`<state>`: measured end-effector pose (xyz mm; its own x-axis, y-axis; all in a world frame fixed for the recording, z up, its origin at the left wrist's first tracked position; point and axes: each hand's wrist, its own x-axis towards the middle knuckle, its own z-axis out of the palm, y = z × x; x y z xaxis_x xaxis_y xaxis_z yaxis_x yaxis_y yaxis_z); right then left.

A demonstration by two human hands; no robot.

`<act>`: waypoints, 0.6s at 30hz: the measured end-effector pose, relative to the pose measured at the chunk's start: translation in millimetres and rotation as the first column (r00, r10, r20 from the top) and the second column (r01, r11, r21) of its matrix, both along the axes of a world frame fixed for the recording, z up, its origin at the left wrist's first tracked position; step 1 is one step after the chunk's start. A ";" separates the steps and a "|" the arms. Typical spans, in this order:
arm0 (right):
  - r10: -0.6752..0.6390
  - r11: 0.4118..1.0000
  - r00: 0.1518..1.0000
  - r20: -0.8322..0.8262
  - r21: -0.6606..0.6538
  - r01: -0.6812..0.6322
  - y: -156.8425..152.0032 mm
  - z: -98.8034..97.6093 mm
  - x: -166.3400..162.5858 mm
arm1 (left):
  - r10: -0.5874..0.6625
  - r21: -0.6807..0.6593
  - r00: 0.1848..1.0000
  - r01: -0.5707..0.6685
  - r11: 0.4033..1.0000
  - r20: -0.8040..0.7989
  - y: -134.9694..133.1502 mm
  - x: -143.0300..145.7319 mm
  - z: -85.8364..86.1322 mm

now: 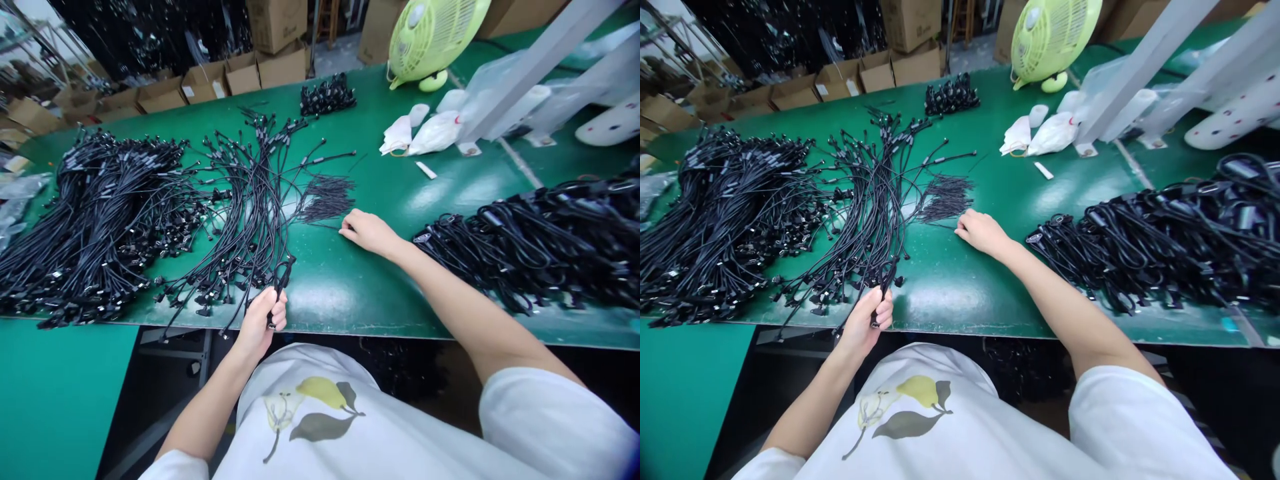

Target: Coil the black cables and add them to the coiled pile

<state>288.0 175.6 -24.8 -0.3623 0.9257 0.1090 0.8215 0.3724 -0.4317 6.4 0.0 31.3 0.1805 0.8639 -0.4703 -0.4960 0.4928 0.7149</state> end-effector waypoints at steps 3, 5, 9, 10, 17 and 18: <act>-0.035 0.999 0.999 -0.038 -0.007 0.035 -8.5 10.6 -1.5 | 0.009 0.006 1.000 -0.009 1.000 0.005 -0.5 -0.4 -1.4; -0.074 0.997 0.995 -0.073 -0.011 0.073 -17.5 15.3 -4.3 | -0.004 0.016 1.000 0.004 1.000 0.018 -0.1 0.8 -1.8; -0.128 0.991 0.959 -0.251 -0.078 0.112 -51.7 22.3 -31.3 | -0.038 0.034 0.998 0.036 0.999 0.047 3.0 9.2 0.8; -0.118 0.987 0.929 -0.351 -0.145 0.071 -64.0 24.2 -43.2 | -0.050 0.041 0.997 0.048 0.998 0.057 4.4 11.9 1.5; 0.036 0.902 0.767 -0.640 -0.310 -0.301 -132.8 35.2 -111.7 | 0.005 0.187 0.996 0.012 0.982 -0.088 11.3 15.5 -9.5; 0.110 0.934 0.813 -0.572 -0.220 -0.281 -135.2 36.1 -113.9 | 0.028 0.232 0.987 0.009 0.973 -0.156 11.3 13.5 -12.4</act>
<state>174.1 40.4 11.3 -0.4993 0.8618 0.0901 0.3430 0.2921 -0.8928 19.9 11.3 18.9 0.1114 0.9538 -0.2791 -0.3726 0.3004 0.8780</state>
